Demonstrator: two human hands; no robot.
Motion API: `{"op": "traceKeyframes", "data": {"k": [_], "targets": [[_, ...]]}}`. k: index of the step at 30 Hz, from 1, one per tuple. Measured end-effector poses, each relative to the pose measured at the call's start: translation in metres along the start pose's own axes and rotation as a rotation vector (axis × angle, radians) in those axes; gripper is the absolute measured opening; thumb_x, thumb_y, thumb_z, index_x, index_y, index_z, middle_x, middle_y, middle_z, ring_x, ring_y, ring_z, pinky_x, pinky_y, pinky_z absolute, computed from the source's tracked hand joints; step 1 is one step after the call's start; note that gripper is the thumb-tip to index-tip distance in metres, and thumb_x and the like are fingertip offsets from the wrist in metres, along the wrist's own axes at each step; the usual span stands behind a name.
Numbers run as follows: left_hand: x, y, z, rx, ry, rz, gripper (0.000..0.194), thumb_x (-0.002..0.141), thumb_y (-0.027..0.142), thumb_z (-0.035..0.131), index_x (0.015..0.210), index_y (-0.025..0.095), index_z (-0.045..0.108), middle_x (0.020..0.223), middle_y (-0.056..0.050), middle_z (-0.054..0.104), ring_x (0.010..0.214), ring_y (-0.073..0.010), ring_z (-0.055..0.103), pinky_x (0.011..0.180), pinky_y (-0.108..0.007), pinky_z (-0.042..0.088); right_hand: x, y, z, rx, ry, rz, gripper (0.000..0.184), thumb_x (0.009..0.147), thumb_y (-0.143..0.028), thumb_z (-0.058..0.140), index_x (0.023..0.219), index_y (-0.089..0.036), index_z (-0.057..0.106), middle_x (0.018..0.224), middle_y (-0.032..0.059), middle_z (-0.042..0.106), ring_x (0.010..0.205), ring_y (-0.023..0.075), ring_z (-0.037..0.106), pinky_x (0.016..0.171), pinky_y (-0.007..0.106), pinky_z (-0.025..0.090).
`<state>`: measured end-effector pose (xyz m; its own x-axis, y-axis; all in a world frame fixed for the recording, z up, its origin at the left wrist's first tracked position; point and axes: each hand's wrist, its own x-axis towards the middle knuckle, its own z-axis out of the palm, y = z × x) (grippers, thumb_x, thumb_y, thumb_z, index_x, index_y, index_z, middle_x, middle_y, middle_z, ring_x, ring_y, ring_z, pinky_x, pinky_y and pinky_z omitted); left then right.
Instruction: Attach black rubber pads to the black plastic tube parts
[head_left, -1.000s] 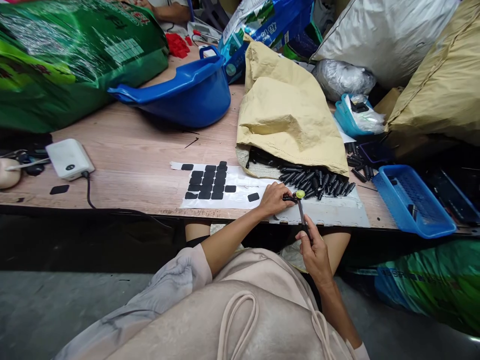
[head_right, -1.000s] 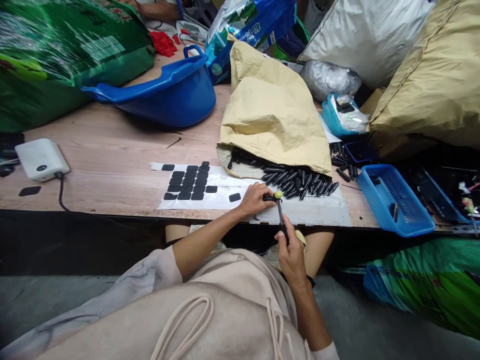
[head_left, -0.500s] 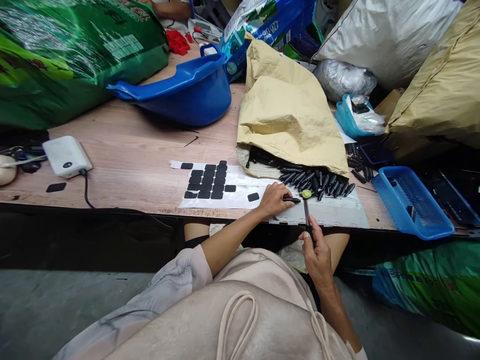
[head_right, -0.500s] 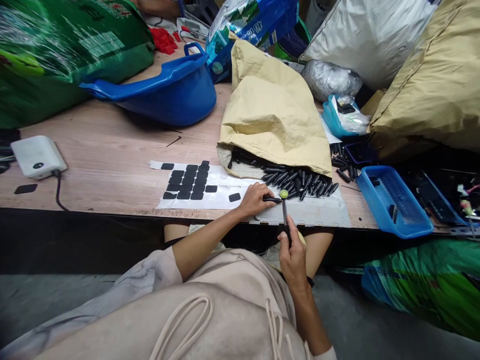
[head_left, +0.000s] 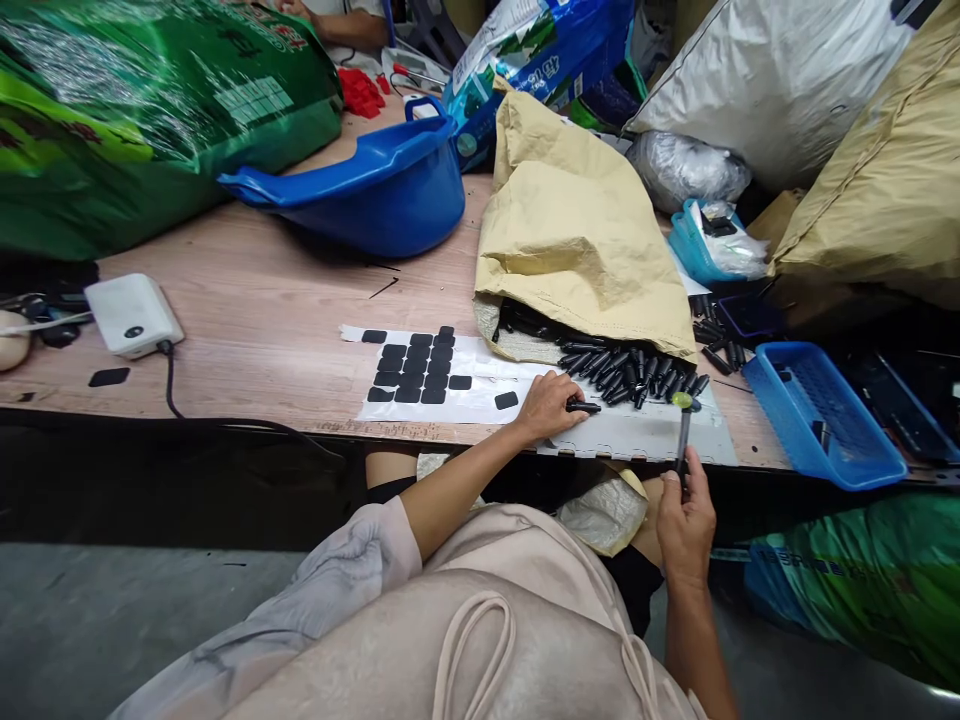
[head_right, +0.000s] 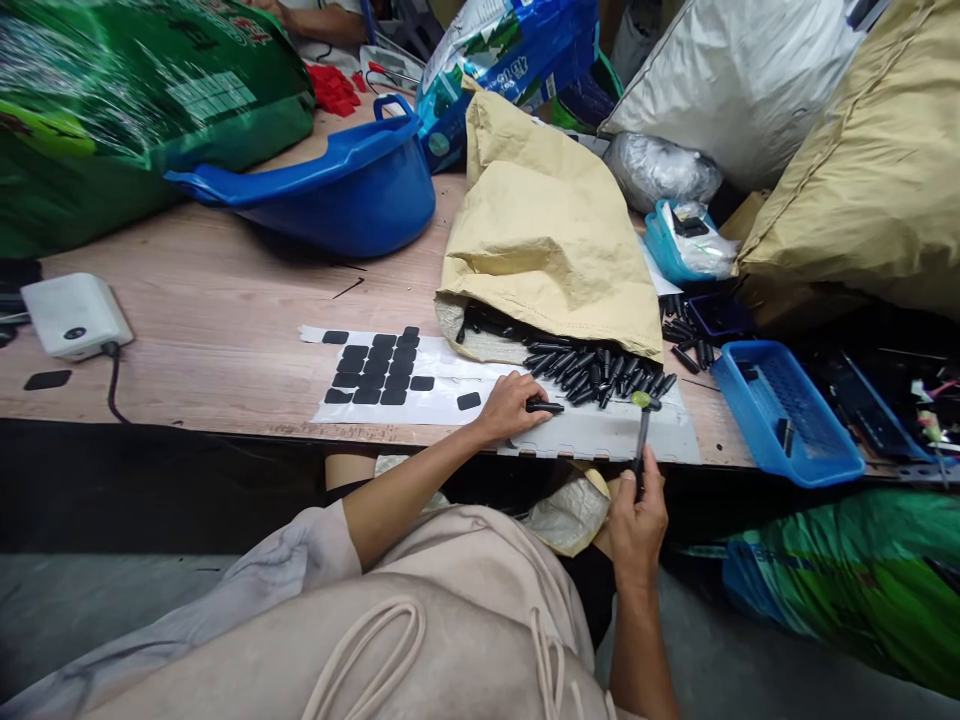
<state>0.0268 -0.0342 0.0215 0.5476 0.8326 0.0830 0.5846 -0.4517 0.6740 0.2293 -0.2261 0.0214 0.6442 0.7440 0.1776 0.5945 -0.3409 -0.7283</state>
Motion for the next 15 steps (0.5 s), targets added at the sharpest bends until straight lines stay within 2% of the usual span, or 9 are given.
{"op": "traceKeyframes", "data": {"k": [2,5,10,13,15], "targets": [[0.0,0.0,0.0,0.012,-0.003,0.01,0.019,0.082,0.032,0.083,0.095,0.021,0.075,0.1,-0.005,0.07,0.104,-0.0257,0.057,0.094,-0.039,0.043,0.009,0.013,-0.004,-0.048,0.025,0.08,0.067,0.092,-0.049,0.048,0.152,-0.019,0.054,0.139,0.0143,0.066,0.126,0.0284,0.061,0.109,0.043,0.047],[0.001,-0.002,0.001,0.017,-0.011,0.015,0.02,0.082,0.033,0.083,0.096,0.021,0.075,0.102,-0.005,0.07,0.104,-0.0254,0.057,0.093,-0.039,0.042,0.017,0.026,-0.005,-0.099,-0.012,0.171,0.07,0.088,-0.048,0.046,0.15,-0.017,0.057,0.14,0.0175,0.066,0.127,0.0325,0.061,0.11,0.049,0.046],[0.001,-0.004,0.0,0.002,-0.003,0.057,0.019,0.083,0.035,0.082,0.093,0.02,0.074,0.097,-0.005,0.069,0.101,-0.0249,0.057,0.091,-0.039,0.042,0.021,0.034,0.0,-0.144,-0.016,0.081,0.069,0.087,-0.046,0.045,0.147,-0.015,0.059,0.14,0.0183,0.065,0.128,0.0324,0.061,0.111,0.047,0.046],[-0.017,0.001,-0.002,-0.067,-0.02,0.148,0.018,0.088,0.036,0.077,0.095,0.02,0.073,0.097,-0.005,0.069,0.096,-0.0224,0.059,0.086,-0.035,0.044,0.02,0.035,0.002,-0.16,-0.014,0.059,0.066,0.089,-0.045,0.045,0.146,-0.015,0.06,0.141,0.0175,0.065,0.128,0.0312,0.061,0.11,0.045,0.047],[-0.04,0.006,-0.003,-0.143,-0.096,0.243,0.019,0.092,0.037,0.073,0.099,0.02,0.072,0.1,-0.005,0.07,0.092,-0.0192,0.062,0.08,-0.03,0.045,0.02,0.034,0.003,-0.184,-0.006,0.043,0.066,0.089,-0.044,0.044,0.146,-0.015,0.061,0.139,0.018,0.066,0.126,0.0315,0.062,0.109,0.045,0.047]]}}
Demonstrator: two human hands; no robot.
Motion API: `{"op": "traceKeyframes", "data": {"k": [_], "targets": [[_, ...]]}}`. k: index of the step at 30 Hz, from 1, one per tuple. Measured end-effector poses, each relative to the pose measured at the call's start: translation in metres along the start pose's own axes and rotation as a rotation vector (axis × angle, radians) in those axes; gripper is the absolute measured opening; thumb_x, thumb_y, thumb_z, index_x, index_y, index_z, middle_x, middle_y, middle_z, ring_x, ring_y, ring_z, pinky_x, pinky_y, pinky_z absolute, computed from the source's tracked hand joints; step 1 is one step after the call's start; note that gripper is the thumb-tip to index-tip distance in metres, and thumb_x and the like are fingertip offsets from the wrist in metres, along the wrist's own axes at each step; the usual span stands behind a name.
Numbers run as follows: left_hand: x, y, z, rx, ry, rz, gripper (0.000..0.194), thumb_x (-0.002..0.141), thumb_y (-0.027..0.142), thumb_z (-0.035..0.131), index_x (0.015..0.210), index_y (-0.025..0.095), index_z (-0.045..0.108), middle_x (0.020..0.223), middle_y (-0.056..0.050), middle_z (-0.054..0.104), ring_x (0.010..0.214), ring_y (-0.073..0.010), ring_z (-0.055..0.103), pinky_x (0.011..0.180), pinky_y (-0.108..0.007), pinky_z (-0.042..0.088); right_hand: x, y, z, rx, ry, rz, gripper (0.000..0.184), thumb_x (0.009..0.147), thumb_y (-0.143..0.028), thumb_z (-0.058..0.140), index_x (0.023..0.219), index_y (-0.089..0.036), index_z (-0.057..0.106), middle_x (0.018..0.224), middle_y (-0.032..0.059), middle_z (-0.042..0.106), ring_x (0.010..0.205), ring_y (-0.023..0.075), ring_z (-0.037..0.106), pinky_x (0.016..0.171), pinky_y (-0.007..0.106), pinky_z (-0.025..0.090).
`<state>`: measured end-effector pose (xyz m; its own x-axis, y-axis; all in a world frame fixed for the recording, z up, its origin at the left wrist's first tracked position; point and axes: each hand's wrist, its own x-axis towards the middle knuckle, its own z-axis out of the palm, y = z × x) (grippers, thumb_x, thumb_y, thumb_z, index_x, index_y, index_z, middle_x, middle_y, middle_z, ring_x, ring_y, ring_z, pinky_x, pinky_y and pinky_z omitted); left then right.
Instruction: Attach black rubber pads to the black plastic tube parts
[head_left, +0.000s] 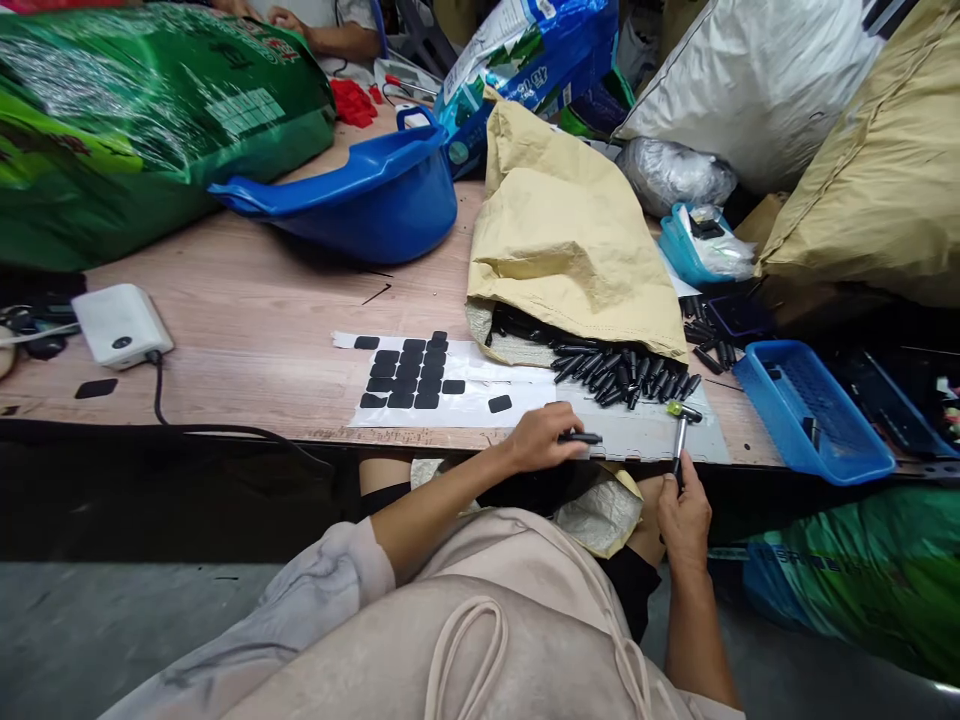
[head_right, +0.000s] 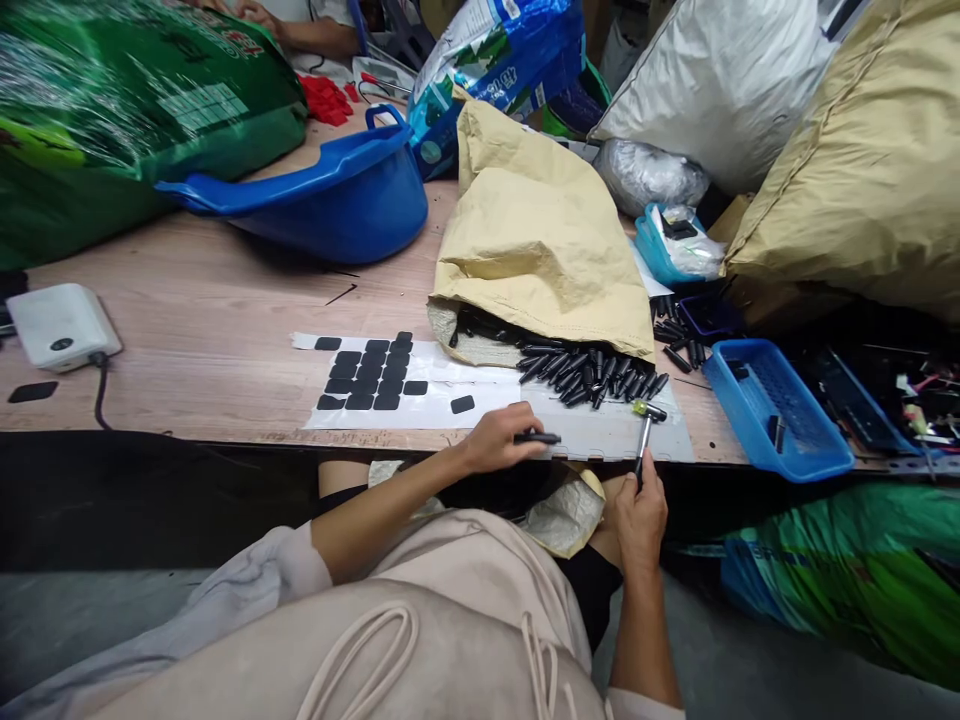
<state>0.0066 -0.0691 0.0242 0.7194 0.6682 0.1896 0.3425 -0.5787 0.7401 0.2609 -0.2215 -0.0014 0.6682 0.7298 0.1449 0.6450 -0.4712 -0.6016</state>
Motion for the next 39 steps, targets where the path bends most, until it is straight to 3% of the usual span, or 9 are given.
{"op": "traceKeyframes", "data": {"k": [3,7,9,12,16,19,21,27,39], "targets": [[-0.038,0.011,0.008,-0.069,-0.171,0.064,0.022,0.095,0.042,0.07,0.104,0.022,0.072,0.101,-0.003,0.071,0.087,-0.0163,0.065,0.073,-0.027,0.045,-0.001,-0.003,0.0,-0.03,0.019,-0.021,0.065,0.089,-0.042,0.042,0.144,-0.013,0.062,0.133,0.0189,0.068,0.123,0.032,0.062,0.106,0.046,0.048],[-0.075,0.01,0.017,0.015,-0.306,-0.175,0.02,0.091,0.037,0.073,0.105,0.022,0.073,0.104,-0.003,0.074,0.091,-0.019,0.068,0.073,-0.027,0.046,-0.001,-0.008,-0.001,-0.038,0.005,0.001,0.065,0.088,-0.041,0.042,0.142,-0.012,0.063,0.129,0.0202,0.069,0.12,0.0328,0.063,0.105,0.047,0.048],[-0.081,0.008,0.015,0.042,-0.356,-0.298,0.026,0.089,0.037,0.075,0.11,0.022,0.073,0.106,-0.004,0.074,0.094,-0.0213,0.069,0.073,-0.028,0.047,-0.001,-0.01,-0.002,-0.036,-0.001,0.003,0.065,0.088,-0.041,0.042,0.141,-0.012,0.063,0.127,0.0202,0.069,0.119,0.033,0.063,0.104,0.047,0.048],[-0.072,0.012,0.002,-0.042,-0.38,-0.292,0.028,0.087,0.038,0.076,0.11,0.022,0.075,0.099,-0.003,0.076,0.089,-0.0204,0.07,0.071,-0.027,0.047,-0.001,-0.011,-0.002,-0.034,0.009,-0.011,0.064,0.088,-0.04,0.042,0.141,-0.012,0.064,0.125,0.0195,0.069,0.117,0.0326,0.063,0.103,0.046,0.048],[-0.025,0.014,-0.023,-0.092,-0.105,-0.233,0.022,0.092,0.036,0.068,0.107,0.021,0.075,0.091,-0.002,0.074,0.078,-0.0169,0.066,0.071,-0.028,0.048,-0.002,-0.011,-0.001,-0.053,0.026,-0.024,0.064,0.088,-0.039,0.042,0.141,-0.013,0.064,0.118,0.0184,0.07,0.111,0.0319,0.064,0.099,0.045,0.049],[0.023,0.002,-0.033,0.108,0.191,-0.278,0.017,0.092,0.027,0.065,0.108,0.021,0.07,0.099,-0.004,0.07,0.089,-0.0197,0.065,0.077,-0.031,0.05,-0.003,-0.012,0.0,-0.064,0.039,-0.029,0.064,0.089,-0.039,0.042,0.144,-0.014,0.063,0.113,0.0171,0.071,0.106,0.0311,0.064,0.096,0.044,0.05],[0.05,-0.007,-0.035,0.24,0.292,-0.326,0.017,0.09,0.025,0.067,0.107,0.021,0.068,0.107,-0.007,0.066,0.099,-0.0229,0.063,0.079,-0.032,0.051,-0.004,-0.013,0.0,-0.058,0.051,-0.031,0.064,0.089,-0.038,0.043,0.145,-0.014,0.062,0.113,0.0163,0.071,0.107,0.0303,0.064,0.096,0.043,0.05],[0.08,-0.016,-0.032,0.471,0.195,-0.301,0.011,0.087,0.023,0.067,0.095,0.016,0.066,0.115,-0.015,0.06,0.109,-0.0308,0.055,0.085,-0.04,0.048,-0.005,-0.012,0.0,-0.035,0.028,0.009,0.065,0.089,-0.038,0.043,0.148,-0.014,0.06,0.124,0.0176,0.07,0.115,0.0308,0.064,0.1,0.043,0.05],[0.058,-0.007,-0.027,0.373,0.251,-0.118,0.012,0.088,0.021,0.063,0.1,0.02,0.067,0.098,-0.009,0.07,0.103,-0.0289,0.056,0.093,-0.042,0.042,-0.005,-0.011,0.003,-0.048,0.055,-0.012,0.065,0.089,-0.037,0.043,0.147,-0.012,0.06,0.122,0.0184,0.071,0.113,0.0314,0.065,0.099,0.044,0.051]]}}
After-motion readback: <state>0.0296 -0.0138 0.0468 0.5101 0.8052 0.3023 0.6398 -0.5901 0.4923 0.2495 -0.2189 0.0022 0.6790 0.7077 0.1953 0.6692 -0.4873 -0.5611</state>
